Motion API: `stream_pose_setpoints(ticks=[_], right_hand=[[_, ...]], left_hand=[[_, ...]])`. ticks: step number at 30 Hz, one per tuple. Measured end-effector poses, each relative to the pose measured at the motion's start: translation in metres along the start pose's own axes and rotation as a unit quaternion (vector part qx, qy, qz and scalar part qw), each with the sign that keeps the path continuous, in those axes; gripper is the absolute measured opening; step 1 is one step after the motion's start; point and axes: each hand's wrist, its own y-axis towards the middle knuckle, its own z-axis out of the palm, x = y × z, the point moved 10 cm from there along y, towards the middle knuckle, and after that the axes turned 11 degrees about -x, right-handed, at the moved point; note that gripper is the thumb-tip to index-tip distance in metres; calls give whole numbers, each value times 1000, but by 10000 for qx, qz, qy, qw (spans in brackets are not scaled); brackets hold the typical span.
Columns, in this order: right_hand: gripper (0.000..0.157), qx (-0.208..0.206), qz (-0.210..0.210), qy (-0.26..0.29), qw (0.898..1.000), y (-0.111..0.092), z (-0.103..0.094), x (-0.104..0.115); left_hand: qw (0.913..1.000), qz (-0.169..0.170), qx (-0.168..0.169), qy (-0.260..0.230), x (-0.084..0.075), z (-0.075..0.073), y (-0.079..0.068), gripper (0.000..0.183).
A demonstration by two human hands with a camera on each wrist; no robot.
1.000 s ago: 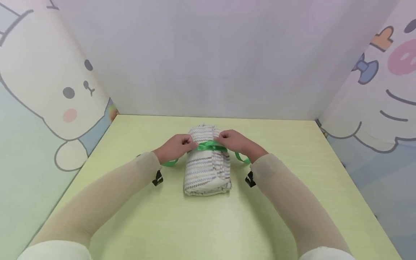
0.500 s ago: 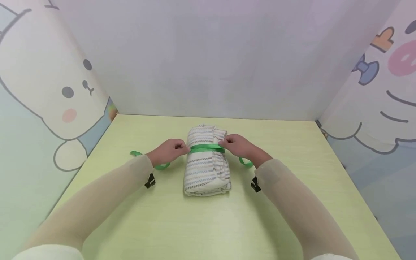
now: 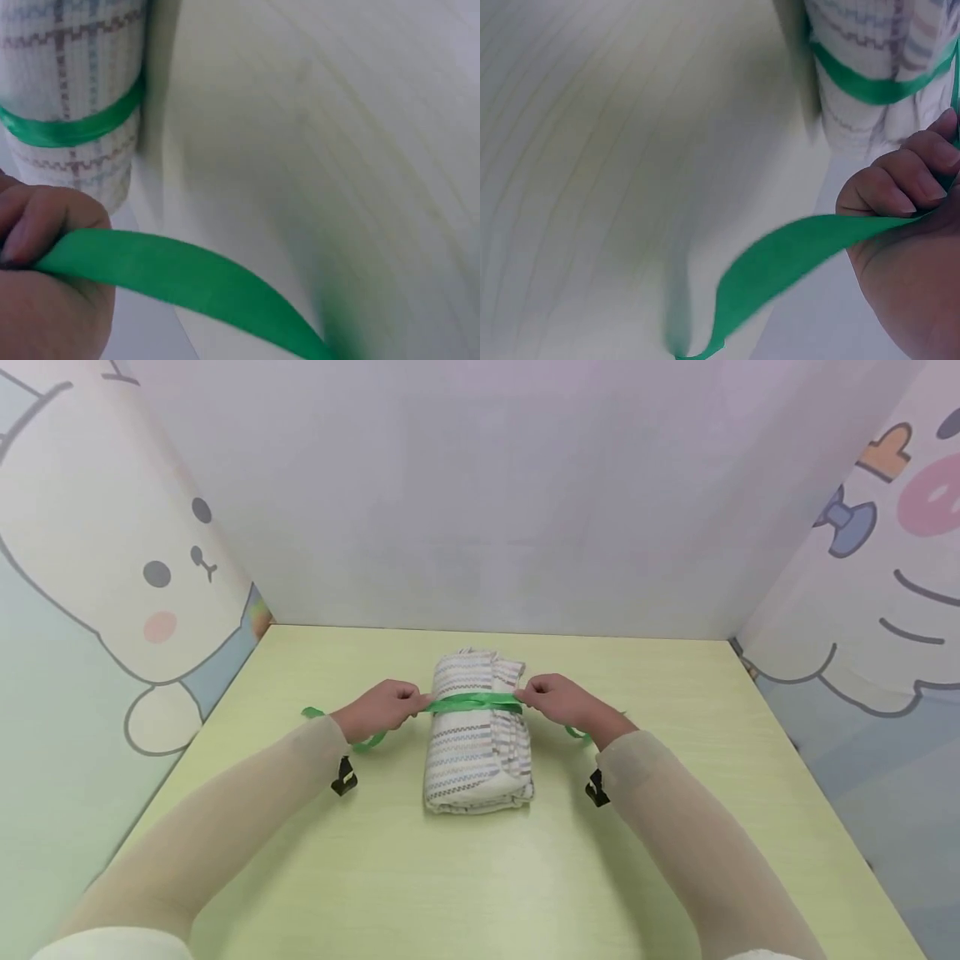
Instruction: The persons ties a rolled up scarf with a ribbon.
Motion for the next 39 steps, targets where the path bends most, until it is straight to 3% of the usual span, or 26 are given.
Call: stream_pose_setpoints(ticks=[7,17,23,29,39], right_hand=[[44,-192,230,-130,9995,-2,-9,-21],[47,-136,277,104,9995,-12,-15,-21],[46,-331,238,158,9990,-18,-31,-26],[51,-518,308,80,9981,-24,-42,-39],[58,-923,313,-180,9951,-31,-55,-54]], left_hand=[[9980,-41,-220,597,20,-11,-1,43],[9916,-26,-459,1212,29,-25,-9,48],[9893,87,-430,1394,29,-35,-18,47],[9857,93,-685,1540,31,-53,-24,49],[9854,0,-648,1576,36,-59,-33,52]])
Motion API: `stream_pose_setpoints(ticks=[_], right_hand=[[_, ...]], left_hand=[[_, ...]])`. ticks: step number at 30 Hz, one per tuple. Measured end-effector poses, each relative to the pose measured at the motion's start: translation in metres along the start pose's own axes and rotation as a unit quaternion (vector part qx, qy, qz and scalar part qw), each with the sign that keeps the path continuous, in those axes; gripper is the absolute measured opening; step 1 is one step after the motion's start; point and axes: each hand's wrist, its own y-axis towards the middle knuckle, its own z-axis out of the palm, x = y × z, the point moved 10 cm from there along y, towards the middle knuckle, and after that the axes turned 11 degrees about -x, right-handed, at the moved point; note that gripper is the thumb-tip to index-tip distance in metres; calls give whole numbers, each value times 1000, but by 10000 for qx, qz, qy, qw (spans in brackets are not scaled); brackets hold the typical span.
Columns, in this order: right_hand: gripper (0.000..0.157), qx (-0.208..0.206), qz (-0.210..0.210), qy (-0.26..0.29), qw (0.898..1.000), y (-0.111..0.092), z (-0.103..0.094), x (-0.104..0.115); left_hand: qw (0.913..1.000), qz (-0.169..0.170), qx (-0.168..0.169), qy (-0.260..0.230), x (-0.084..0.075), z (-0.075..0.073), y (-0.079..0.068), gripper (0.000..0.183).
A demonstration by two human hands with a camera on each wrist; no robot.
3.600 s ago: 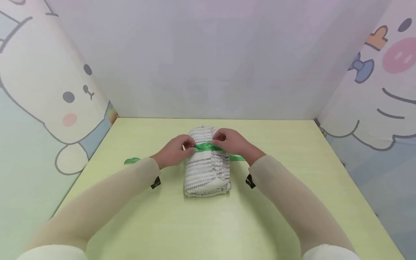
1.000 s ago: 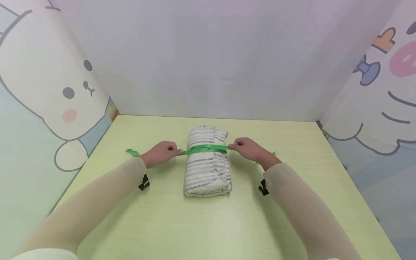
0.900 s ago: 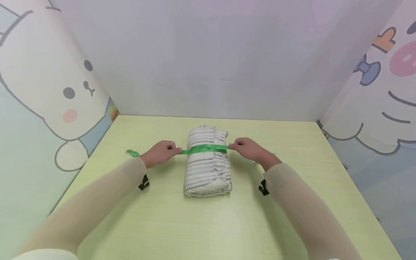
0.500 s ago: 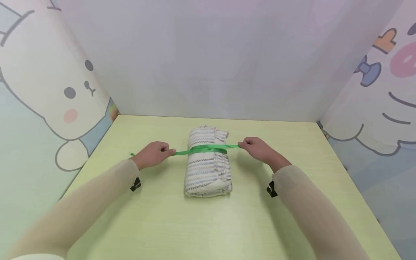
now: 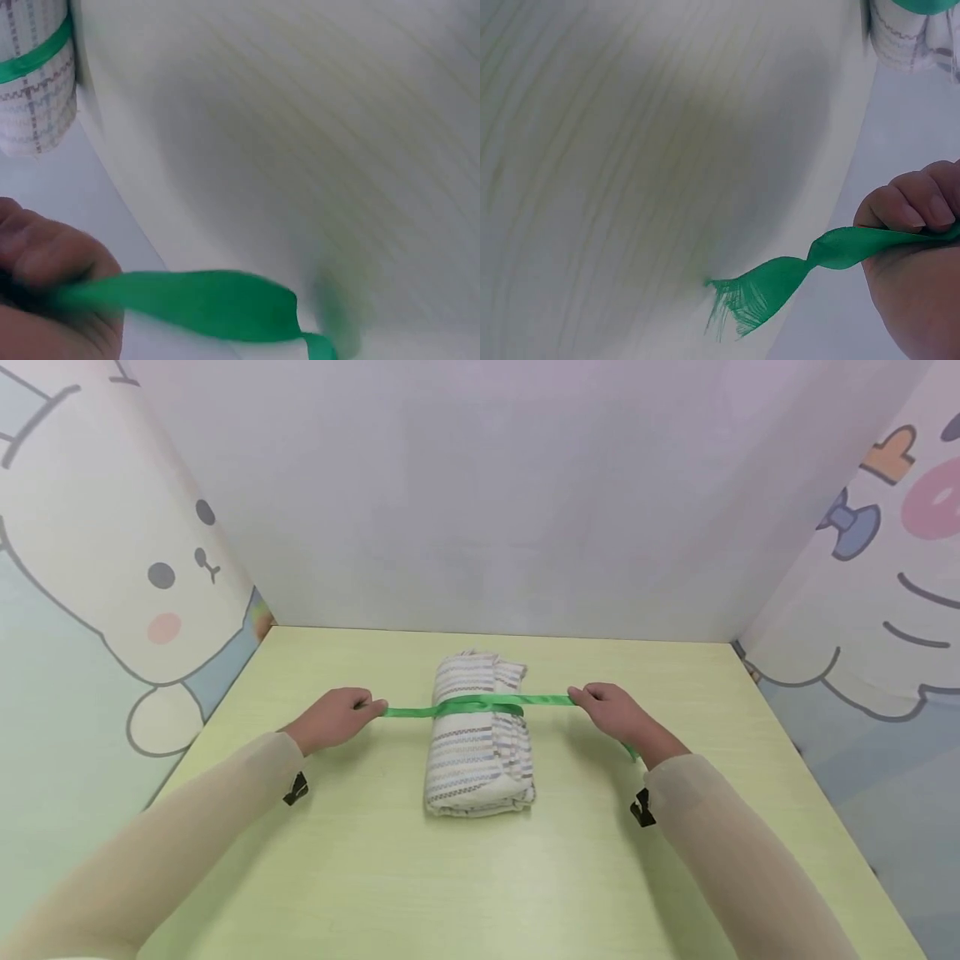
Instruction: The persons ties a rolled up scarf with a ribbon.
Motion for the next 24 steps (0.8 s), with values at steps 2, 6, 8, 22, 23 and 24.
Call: stream_pose_setpoints(ticks=[2,6,8,22,23,24], right_hand=[[59,2,-13,-68,10000,-1,-1,-3],[60,54,1,-313,9995,-1,-2,-10],[60,69,-11,-501,9987,-1,-4,-14],[64,-20,65,-1478,9890,-9,-21,-29],[65,-48,56,-1558,9878,-10,-23,-30],[65,-58,54,-1618,9868,-10,-25,-30]], left_hand=[[9999,25,-16,118,2,0,1,54],[9993,17,8,370,9,2,2,56],[9987,6,29,516,12,2,3,57],[9916,77,151,1285,33,5,6,62],[9912,76,131,1319,34,5,6,61],[9909,65,108,1340,35,4,7,61]])
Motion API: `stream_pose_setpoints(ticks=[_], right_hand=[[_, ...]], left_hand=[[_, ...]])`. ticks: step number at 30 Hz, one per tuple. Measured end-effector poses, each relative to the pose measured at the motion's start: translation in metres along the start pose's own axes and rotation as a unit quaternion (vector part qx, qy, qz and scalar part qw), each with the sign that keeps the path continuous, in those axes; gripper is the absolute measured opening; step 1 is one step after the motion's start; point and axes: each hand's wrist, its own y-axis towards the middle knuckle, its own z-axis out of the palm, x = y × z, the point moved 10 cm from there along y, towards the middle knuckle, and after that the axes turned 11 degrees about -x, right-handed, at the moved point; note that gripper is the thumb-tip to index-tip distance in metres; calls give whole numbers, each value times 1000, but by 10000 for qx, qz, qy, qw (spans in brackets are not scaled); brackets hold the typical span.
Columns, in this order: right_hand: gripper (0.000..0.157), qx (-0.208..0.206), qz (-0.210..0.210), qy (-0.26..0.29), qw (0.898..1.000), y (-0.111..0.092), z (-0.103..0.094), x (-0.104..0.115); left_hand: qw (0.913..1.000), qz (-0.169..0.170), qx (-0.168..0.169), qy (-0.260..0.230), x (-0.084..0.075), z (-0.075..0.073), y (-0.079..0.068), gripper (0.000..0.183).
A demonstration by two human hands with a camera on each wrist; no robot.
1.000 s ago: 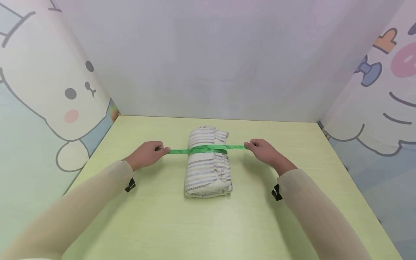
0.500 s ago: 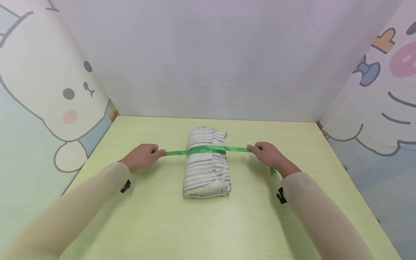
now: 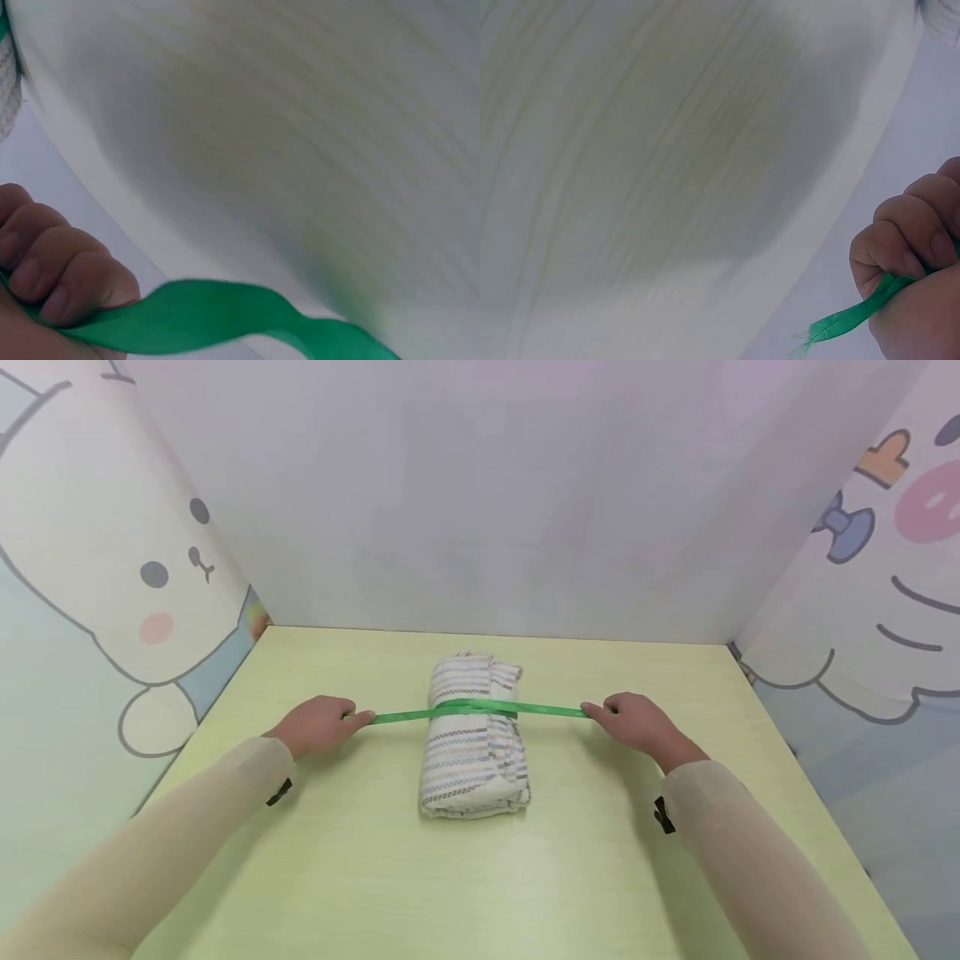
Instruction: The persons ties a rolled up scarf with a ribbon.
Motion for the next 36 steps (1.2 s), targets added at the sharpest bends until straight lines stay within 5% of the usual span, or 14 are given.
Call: stream_pose_setpoints(ticks=[10,22,30,36], right_hand=[[62,107,-60,108,9999,-6,-1,-2],[64,52,-107,-473,9988,-12,-11,-20],[65,-3,-191,-1025,9946,-12,-16,-31],[62,-3,-385,-1178,9923,-8,-3,-25]], left_hand=[[10000,38,-29,-79,10,-6,-1,65],[9999,-42,-77,-96,37,-15,-8,69],[9992,-120,254,297,54,-10,-9,72],[9991,-35,371,213,47,2,-3,68]])
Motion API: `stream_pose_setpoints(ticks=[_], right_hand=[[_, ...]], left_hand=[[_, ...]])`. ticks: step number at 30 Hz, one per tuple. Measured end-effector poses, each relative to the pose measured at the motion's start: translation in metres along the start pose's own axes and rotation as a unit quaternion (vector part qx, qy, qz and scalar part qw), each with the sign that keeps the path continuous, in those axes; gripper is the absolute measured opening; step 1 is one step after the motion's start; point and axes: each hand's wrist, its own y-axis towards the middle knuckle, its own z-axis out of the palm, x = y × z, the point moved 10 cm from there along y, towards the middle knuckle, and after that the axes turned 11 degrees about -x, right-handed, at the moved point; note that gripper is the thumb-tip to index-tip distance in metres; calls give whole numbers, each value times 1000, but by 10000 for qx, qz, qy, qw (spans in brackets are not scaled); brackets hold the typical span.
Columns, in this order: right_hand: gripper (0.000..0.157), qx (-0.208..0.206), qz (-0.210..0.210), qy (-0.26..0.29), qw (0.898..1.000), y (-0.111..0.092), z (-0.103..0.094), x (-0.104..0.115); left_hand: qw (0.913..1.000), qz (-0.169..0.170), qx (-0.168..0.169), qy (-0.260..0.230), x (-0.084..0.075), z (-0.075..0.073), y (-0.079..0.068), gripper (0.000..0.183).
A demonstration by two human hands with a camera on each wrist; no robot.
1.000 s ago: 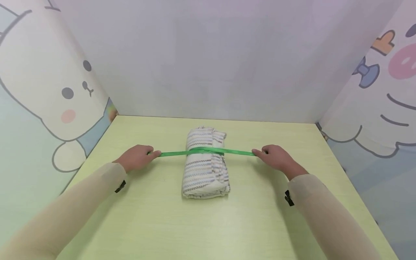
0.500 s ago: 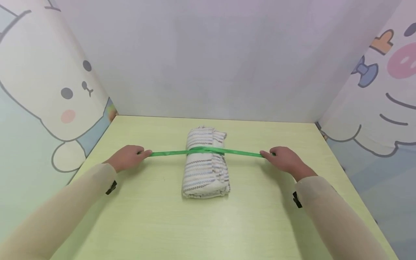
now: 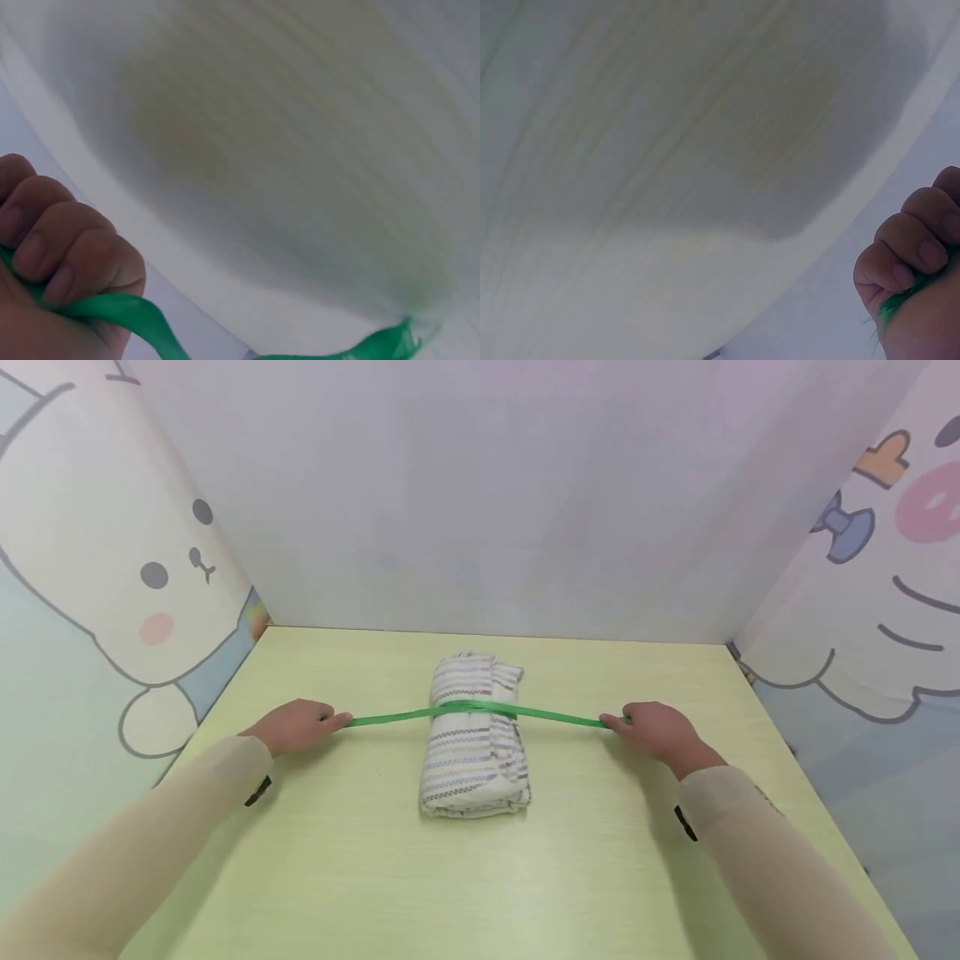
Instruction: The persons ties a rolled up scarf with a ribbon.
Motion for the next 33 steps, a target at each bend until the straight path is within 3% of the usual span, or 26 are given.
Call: stream_pose_setpoints(ticks=[5,8,14,20,27,33], right_hand=[[57,202,-62,-185,9996,1,13,13],[53,261,-141,-252,9992,2,18,21],[43,257,-268,-373,9986,7,20,30],[36,-99,-459,-586,9972,10,12,41],[44,-211,-383,-224,9988,9,7,59],[40,-340,-316,360,9983,3,4,81]], left_hand=[[9999,68,156,12,-14,14,3,63],[9997,177,50,157,-21,17,6,59],[9986,284,-112,425,-29,14,8,40],[9965,217,-492,645,-35,-1,6,28],[9960,351,-750,344,-60,-17,-4,32],[9963,502,-696,-87,-87,-15,-19,33]])
